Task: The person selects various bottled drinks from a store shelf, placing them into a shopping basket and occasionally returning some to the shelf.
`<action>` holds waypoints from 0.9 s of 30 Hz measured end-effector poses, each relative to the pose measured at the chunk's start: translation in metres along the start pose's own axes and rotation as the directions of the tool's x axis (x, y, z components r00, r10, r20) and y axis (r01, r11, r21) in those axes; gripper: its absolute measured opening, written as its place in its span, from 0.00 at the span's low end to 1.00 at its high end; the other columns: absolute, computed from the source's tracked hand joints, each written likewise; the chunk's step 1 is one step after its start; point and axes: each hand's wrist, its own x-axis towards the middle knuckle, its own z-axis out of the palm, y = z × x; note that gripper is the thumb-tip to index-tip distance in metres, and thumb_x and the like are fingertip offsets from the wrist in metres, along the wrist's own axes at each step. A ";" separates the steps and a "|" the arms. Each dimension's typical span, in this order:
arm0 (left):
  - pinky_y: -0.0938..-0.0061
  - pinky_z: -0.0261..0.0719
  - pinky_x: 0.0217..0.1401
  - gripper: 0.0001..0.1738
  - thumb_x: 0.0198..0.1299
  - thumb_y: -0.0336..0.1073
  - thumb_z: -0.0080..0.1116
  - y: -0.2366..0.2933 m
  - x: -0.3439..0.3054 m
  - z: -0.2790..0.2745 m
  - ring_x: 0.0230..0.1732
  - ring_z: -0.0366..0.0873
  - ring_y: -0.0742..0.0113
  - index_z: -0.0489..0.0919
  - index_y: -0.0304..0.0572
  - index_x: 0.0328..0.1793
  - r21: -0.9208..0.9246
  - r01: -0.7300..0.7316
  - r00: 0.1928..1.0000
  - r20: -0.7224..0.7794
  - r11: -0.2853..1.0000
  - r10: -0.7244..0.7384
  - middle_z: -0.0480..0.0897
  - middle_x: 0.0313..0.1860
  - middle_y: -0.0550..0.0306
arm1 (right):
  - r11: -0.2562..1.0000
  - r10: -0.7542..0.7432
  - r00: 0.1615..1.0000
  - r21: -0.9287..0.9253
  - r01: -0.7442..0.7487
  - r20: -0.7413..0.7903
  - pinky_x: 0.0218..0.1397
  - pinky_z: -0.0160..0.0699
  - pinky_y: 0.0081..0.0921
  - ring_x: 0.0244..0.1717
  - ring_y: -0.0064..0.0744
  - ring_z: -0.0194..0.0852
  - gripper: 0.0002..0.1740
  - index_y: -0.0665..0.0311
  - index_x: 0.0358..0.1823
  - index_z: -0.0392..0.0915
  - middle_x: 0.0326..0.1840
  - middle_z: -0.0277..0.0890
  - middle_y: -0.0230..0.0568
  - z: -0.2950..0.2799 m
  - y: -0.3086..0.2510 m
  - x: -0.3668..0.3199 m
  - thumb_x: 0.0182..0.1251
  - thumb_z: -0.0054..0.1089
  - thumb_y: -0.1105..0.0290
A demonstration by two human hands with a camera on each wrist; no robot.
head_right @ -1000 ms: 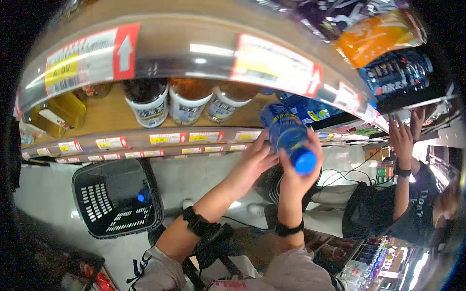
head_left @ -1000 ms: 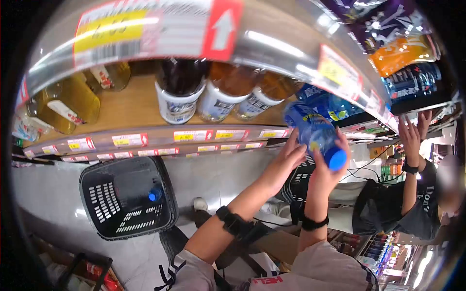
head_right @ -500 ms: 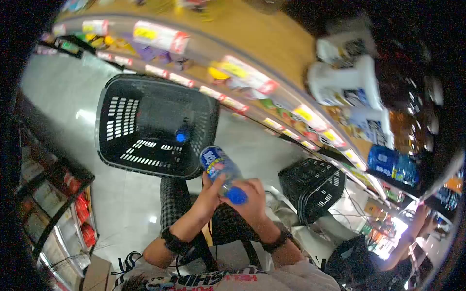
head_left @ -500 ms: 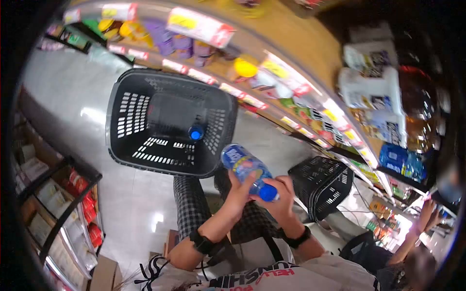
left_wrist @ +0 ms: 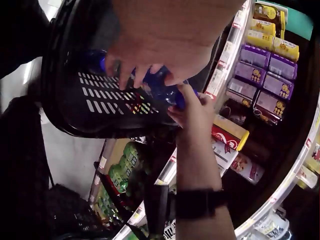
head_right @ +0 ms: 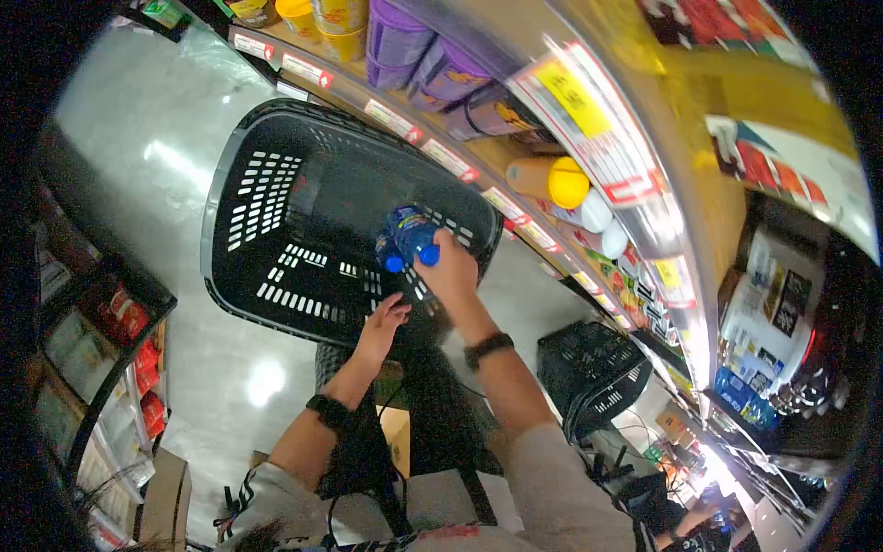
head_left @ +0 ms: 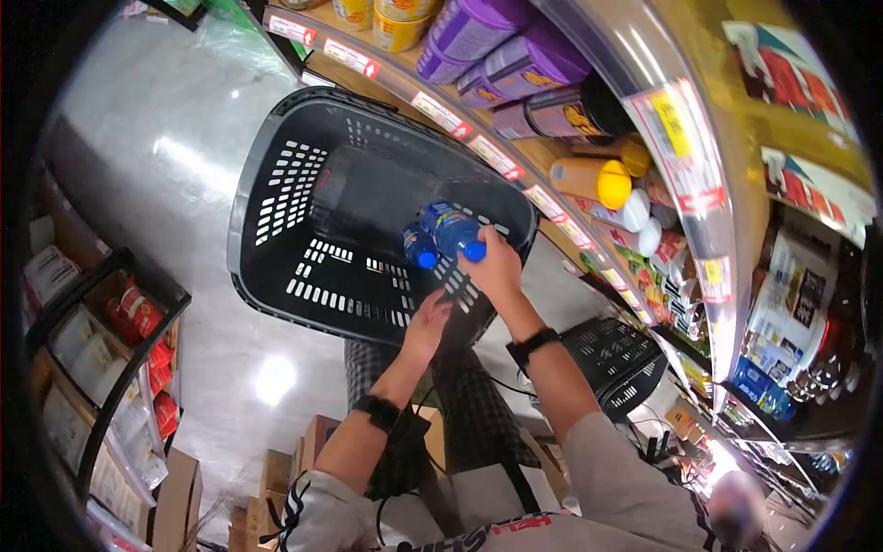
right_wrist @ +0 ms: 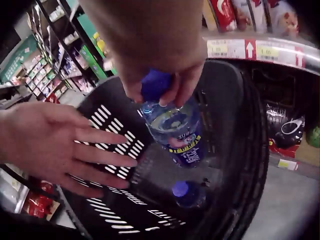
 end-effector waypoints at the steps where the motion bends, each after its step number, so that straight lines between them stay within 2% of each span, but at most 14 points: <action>1: 0.73 0.66 0.56 0.22 0.62 0.36 0.43 -0.007 0.003 -0.011 0.50 0.72 0.64 0.63 0.38 0.63 -0.014 -0.005 1.000 0.021 1.000 0.005 0.75 0.48 0.52 | 0.997 0.077 0.997 -0.027 -0.076 0.017 0.35 0.73 0.38 0.35 0.48 0.74 0.23 0.58 0.38 0.68 0.32 0.74 0.44 0.017 0.007 0.016 0.40 0.66 0.59; 4: 0.72 0.67 0.56 0.19 0.62 0.35 0.44 -0.010 0.007 -0.036 0.50 0.72 0.64 0.67 0.36 0.58 -0.048 0.034 0.999 0.009 0.998 -0.033 0.76 0.47 0.51 | 0.943 0.312 0.944 -0.155 -0.294 0.108 0.38 0.73 0.38 0.37 0.49 0.75 0.27 0.59 0.39 0.69 0.32 0.76 0.46 0.065 0.031 0.052 0.37 0.67 0.57; 5: 0.72 0.68 0.57 0.18 0.62 0.34 0.44 -0.011 0.004 -0.044 0.50 0.73 0.63 0.68 0.35 0.57 -0.058 0.064 0.998 -0.012 0.996 -0.065 0.76 0.46 0.51 | 0.943 0.332 0.935 -0.034 -0.330 0.129 0.41 0.73 0.40 0.39 0.51 0.75 0.30 0.61 0.42 0.69 0.35 0.77 0.51 0.079 0.044 0.057 0.36 0.67 0.56; 8: 0.71 0.67 0.57 0.18 0.61 0.33 0.44 0.003 0.003 -0.056 0.50 0.73 0.63 0.68 0.35 0.56 -0.139 0.075 0.996 -0.036 0.987 -0.081 0.76 0.46 0.50 | 0.823 0.562 0.823 0.045 -0.567 0.083 0.42 0.72 0.38 0.39 0.49 0.75 0.30 0.65 0.39 0.68 0.36 0.76 0.53 0.115 0.058 0.069 0.39 0.66 0.52; 11: 0.71 0.66 0.56 0.17 0.61 0.32 0.43 0.005 0.008 -0.067 0.50 0.73 0.64 0.68 0.37 0.56 -0.102 0.114 0.992 -0.038 0.988 -0.119 0.76 0.48 0.50 | 0.729 0.667 0.730 0.071 -0.680 0.148 0.45 0.71 0.37 0.42 0.49 0.75 0.33 0.67 0.43 0.69 0.39 0.76 0.53 0.151 0.081 0.069 0.40 0.64 0.49; 14: 0.72 0.64 0.56 0.18 0.60 0.34 0.44 0.008 0.011 -0.068 0.50 0.73 0.65 0.68 0.39 0.56 -0.113 0.178 0.980 -0.069 0.978 -0.186 0.76 0.49 0.51 | 0.715 0.698 0.710 -0.038 -0.698 0.094 0.47 0.71 0.36 0.44 0.50 0.74 0.36 0.68 0.46 0.69 0.41 0.75 0.53 0.172 0.084 0.064 0.42 0.62 0.47; 15: 0.72 0.64 0.56 0.18 0.59 0.35 0.45 0.014 0.010 -0.067 0.50 0.74 0.65 0.68 0.40 0.56 -0.137 0.165 0.983 -0.061 0.977 -0.175 0.76 0.49 0.51 | 0.715 0.695 0.706 -0.023 -0.699 0.140 0.49 0.70 0.38 0.44 0.53 0.74 0.39 0.68 0.50 0.67 0.40 0.75 0.55 0.177 0.088 0.067 0.42 0.61 0.44; 17: 0.73 0.63 0.56 0.19 0.58 0.37 0.46 0.024 0.008 -0.064 0.50 0.74 0.64 0.68 0.42 0.56 -0.180 0.142 0.988 -0.038 0.973 -0.151 0.76 0.49 0.52 | 0.747 0.661 0.749 -0.123 -0.653 0.039 0.44 0.74 0.38 0.40 0.50 0.76 0.41 0.68 0.52 0.64 0.39 0.75 0.56 0.194 0.088 0.070 0.44 0.60 0.44; 19: 0.75 0.63 0.52 0.19 0.57 0.36 0.45 0.023 0.009 -0.062 0.48 0.74 0.66 0.69 0.42 0.56 -0.210 0.131 0.989 -0.046 0.969 -0.143 0.77 0.48 0.53 | 0.668 0.735 0.670 0.055 -0.742 0.106 0.29 0.78 0.35 0.32 0.43 0.79 0.40 0.67 0.56 0.58 0.35 0.75 0.54 0.210 0.096 0.072 0.50 0.59 0.46; 21: 0.77 0.64 0.50 0.19 0.56 0.34 0.44 0.029 0.006 -0.057 0.47 0.75 0.66 0.69 0.42 0.55 -0.225 0.124 0.988 -0.065 0.966 -0.141 0.77 0.48 0.53 | 0.588 0.667 0.665 0.313 -0.746 0.335 0.21 0.78 0.32 0.25 0.37 0.77 0.37 0.61 0.59 0.53 0.37 0.73 0.50 0.209 0.098 0.070 0.54 0.59 0.51; 22: 0.76 0.64 0.51 0.20 0.55 0.36 0.45 0.032 0.005 -0.054 0.47 0.75 0.65 0.69 0.42 0.55 -0.212 0.112 0.989 -0.075 0.971 -0.131 0.77 0.48 0.53 | 0.461 0.688 0.621 0.435 -0.773 0.374 0.21 0.78 0.34 0.24 0.37 0.76 0.36 0.58 0.60 0.52 0.38 0.72 0.49 0.179 0.059 0.067 0.55 0.59 0.53; 24: 0.75 0.65 0.52 0.22 0.54 0.39 0.48 0.038 0.003 -0.043 0.47 0.75 0.64 0.68 0.41 0.55 -0.187 0.081 0.992 -0.082 0.979 -0.097 0.77 0.48 0.53 | 0.489 0.606 0.717 0.549 -0.677 0.345 0.21 0.77 0.33 0.24 0.35 0.74 0.36 0.55 0.60 0.51 0.40 0.71 0.48 0.178 0.064 0.053 0.55 0.59 0.55; 26: 0.75 0.65 0.51 0.23 0.54 0.42 0.48 0.049 0.001 -0.027 0.48 0.75 0.63 0.67 0.41 0.55 -0.177 0.041 0.997 -0.061 0.983 -0.053 0.77 0.48 0.53 | 0.448 0.530 0.739 0.603 -0.660 0.415 0.22 0.74 0.28 0.27 0.33 0.74 0.33 0.56 0.60 0.53 0.39 0.71 0.46 0.148 0.052 0.037 0.55 0.59 0.57; 27: 0.74 0.65 0.52 0.23 0.55 0.43 0.47 0.052 0.000 -0.017 0.48 0.75 0.63 0.67 0.41 0.55 -0.171 0.004 0.999 -0.052 0.985 -0.013 0.76 0.48 0.52 | 0.596 0.469 0.829 0.583 -0.552 0.305 0.26 0.74 0.26 0.28 0.33 0.74 0.31 0.57 0.58 0.56 0.41 0.71 0.45 0.140 0.059 0.023 0.55 0.59 0.58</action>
